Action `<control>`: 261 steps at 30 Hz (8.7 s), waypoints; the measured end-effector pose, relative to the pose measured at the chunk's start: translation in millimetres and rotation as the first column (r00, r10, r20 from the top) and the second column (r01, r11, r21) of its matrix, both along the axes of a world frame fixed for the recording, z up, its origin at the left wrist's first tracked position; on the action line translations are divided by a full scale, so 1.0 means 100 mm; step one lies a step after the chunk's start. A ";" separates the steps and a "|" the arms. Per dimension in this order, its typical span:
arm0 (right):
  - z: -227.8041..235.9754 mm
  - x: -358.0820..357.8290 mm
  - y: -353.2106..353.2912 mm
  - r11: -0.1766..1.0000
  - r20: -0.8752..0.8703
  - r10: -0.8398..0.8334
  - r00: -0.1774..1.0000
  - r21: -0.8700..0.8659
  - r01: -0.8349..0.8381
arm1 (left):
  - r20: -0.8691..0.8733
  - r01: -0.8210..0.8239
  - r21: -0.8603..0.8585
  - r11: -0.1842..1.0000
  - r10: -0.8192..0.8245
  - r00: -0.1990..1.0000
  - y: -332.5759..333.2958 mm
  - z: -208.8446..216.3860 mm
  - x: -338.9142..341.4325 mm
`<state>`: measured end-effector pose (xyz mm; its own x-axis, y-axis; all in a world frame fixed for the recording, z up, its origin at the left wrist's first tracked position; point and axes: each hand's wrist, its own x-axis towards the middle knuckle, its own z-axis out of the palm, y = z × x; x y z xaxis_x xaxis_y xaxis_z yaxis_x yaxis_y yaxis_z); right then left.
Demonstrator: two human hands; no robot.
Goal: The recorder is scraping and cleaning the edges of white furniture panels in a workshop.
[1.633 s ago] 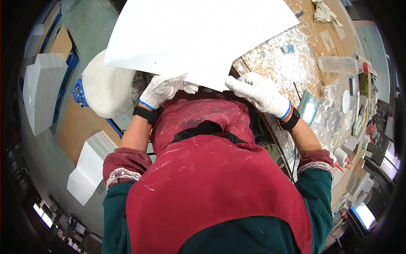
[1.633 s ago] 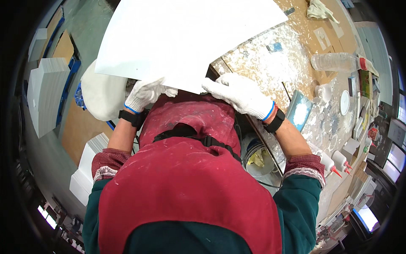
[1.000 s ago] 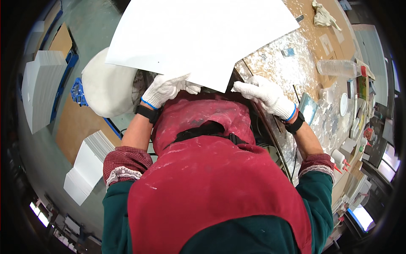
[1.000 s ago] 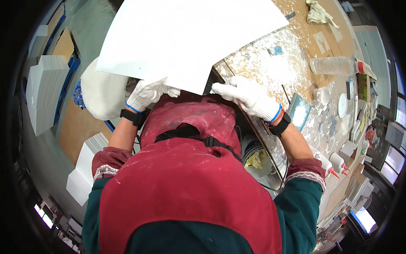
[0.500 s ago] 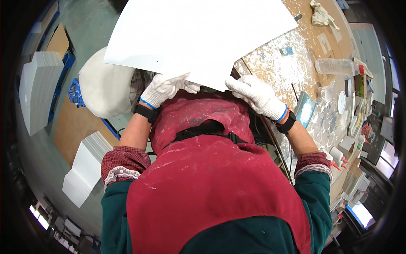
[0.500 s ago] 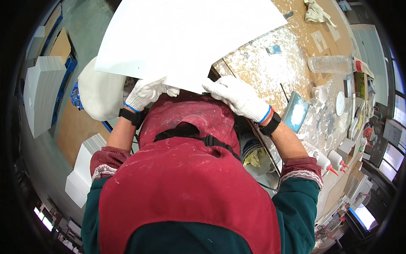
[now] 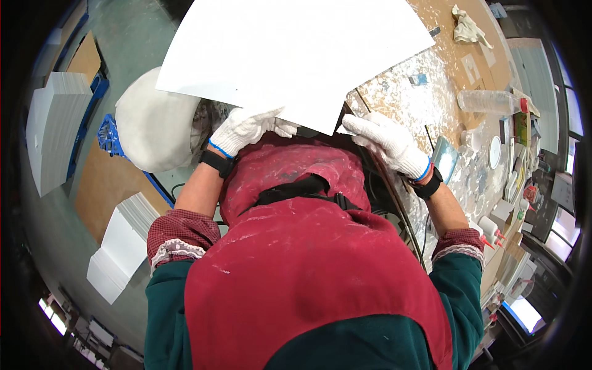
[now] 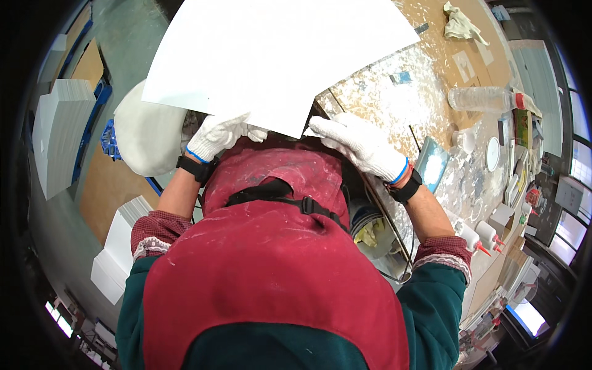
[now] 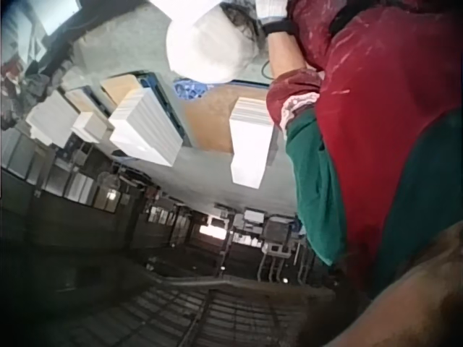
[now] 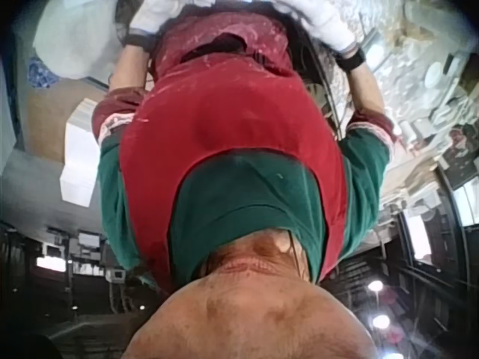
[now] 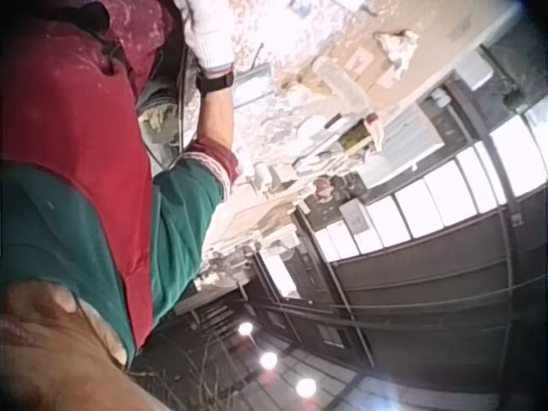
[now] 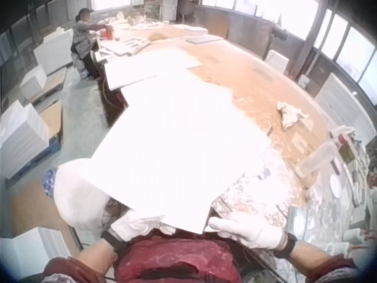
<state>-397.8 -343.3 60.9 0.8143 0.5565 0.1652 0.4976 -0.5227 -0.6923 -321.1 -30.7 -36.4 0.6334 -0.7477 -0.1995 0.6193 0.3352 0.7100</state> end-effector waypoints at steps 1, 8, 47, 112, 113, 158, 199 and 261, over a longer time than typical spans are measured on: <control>-0.01 0.00 0.02 1.000 0.011 0.006 1.000 -0.004 -0.006 | -0.013 0.007 -0.020 1.000 -0.007 1.000 0.00 0.00 0.00; 0.05 -0.07 0.02 0.972 0.010 0.077 0.997 -0.223 -0.073 | -0.032 -0.010 0.008 1.000 0.011 0.999 -0.01 0.01 -0.02; 0.68 -0.07 0.60 0.693 0.138 0.124 0.983 -0.721 0.014 | -0.013 -0.024 -0.029 0.999 0.024 1.000 -0.03 -0.03 -0.02; 0.37 -0.22 0.28 0.887 0.090 -0.179 0.980 -0.415 0.200 | 0.026 0.040 -0.168 0.985 -0.036 0.999 -0.03 -0.08 0.00; 0.32 -0.23 0.27 0.902 0.098 -0.187 0.978 -0.378 0.210 | 0.026 0.026 -0.139 0.990 -0.022 0.999 -0.04 -0.08 0.00; -0.26 -0.74 0.33 0.866 0.004 -0.498 0.867 -0.054 0.497 | 0.023 0.006 -0.045 0.999 -0.005 1.000 -0.01 -0.12 0.00; -0.20 -0.25 1.53 0.198 -0.699 -0.680 0.223 0.117 0.973 | -0.150 0.039 -0.078 0.996 -0.050 0.987 -0.05 -0.02 -0.03; -0.26 -0.25 1.84 -0.200 -0.646 -0.760 -0.074 0.124 0.972 | -0.146 0.237 0.133 0.962 -0.217 0.965 0.02 0.21 0.08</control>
<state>-422.9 -158.8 34.4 0.4438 -0.8323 -0.3323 -0.3897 0.1546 -0.9079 -313.1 -28.5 -15.6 0.4121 -0.8246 -0.3875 0.7560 0.0720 0.6506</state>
